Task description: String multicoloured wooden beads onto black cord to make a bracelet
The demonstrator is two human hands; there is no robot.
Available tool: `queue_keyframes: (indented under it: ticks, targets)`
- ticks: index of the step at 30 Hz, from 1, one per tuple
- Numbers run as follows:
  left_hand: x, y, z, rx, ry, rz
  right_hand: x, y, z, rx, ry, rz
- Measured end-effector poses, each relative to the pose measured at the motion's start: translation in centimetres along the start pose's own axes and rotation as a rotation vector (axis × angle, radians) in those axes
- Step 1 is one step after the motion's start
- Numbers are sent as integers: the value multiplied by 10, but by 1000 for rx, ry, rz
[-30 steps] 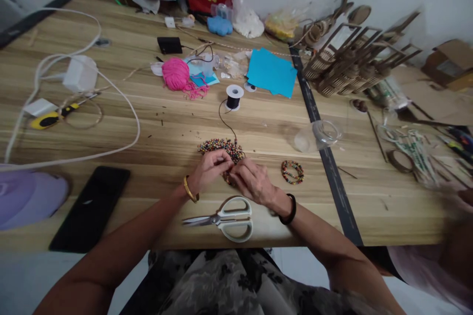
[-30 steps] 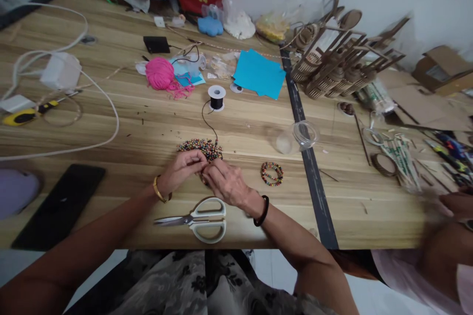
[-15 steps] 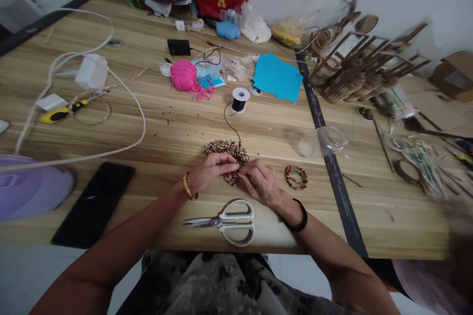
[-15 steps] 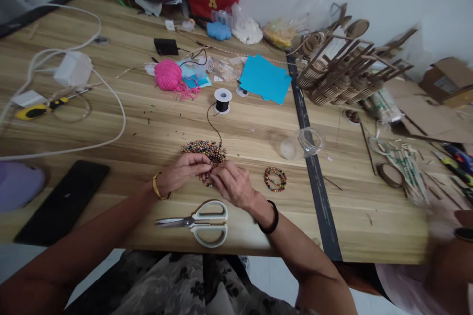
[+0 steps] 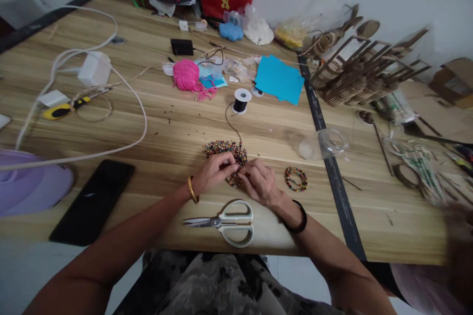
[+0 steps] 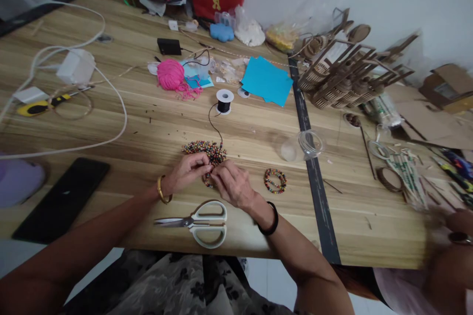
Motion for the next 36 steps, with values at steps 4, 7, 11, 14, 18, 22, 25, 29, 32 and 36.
queue_keyframes:
  ticks: [4,7,11,14,18,22,25,29,32,36]
  targets:
    - [-2,-2,-2,-51,-75,126,1,-2,1,29,-54,37]
    - [0,-3,-1,-57,-107,180,2,-3,2,44,-61,61]
    - [1,-2,0,-27,-104,138,3,-2,5,30,-66,97]
    - [0,1,2,37,-16,-17,4,1,5,-25,-63,133]
    - [-3,5,2,140,97,-177,3,3,4,-62,-54,136]
    - [-3,8,1,197,163,-303,1,3,2,-79,-26,155]
    - [-1,8,1,229,216,-378,2,4,3,-87,-17,165]
    - [2,7,1,246,234,-385,3,5,4,-88,-13,152]
    - [3,7,0,223,228,-371,1,4,3,-93,-11,155]
    - [3,8,0,175,214,-312,-1,2,0,-86,-8,152]
Point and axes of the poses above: each hand's wrist, its own z-axis towards the middle knuckle, its own y-axis out of the back of the hand, x = y × z, the point moved 1 cm from there along z, towards the middle knuckle, and after that the axes turned 4 degrees about -x, right-handed, at the moved point
